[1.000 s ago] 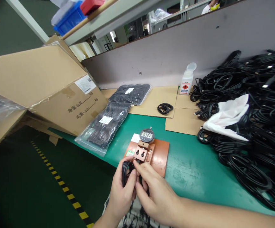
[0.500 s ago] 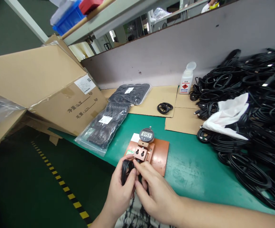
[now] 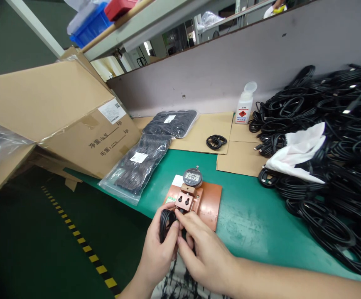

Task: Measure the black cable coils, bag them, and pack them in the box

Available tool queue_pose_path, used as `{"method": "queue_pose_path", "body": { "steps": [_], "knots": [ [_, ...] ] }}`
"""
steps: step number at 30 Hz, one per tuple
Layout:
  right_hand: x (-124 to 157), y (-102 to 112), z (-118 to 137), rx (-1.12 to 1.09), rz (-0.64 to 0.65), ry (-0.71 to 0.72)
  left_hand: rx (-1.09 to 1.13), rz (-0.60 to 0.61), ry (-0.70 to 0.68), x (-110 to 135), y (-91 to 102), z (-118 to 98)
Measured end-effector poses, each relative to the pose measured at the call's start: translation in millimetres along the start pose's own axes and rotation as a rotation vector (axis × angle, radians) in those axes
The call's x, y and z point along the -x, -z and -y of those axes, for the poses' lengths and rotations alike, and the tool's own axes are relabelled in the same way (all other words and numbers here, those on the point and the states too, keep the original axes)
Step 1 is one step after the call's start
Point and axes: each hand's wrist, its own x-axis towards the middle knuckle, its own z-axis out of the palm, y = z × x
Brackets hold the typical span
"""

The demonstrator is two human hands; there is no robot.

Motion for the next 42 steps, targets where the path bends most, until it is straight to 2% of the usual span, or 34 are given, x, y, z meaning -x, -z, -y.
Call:
{"method": "queue_pose_path", "body": {
  "steps": [6,13,20,29,42],
  "knots": [
    [0,0,-1,0.002,0.009,-0.007,0.022,-0.042,-0.018,0,-0.6,0],
    [-2,0,1,-0.003,0.010,0.003,-0.024,0.014,-0.004,0,0.4,0],
    [-1,0,1,0.010,0.016,-0.002,-0.040,0.021,0.002,1,0.4,0],
    [0,1,1,0.121,0.045,0.086,-0.040,0.033,0.011,11,5.0,5],
    [0,1,2,0.086,0.046,0.085,-0.042,0.028,0.008,8,5.0,3]
  ]
}}
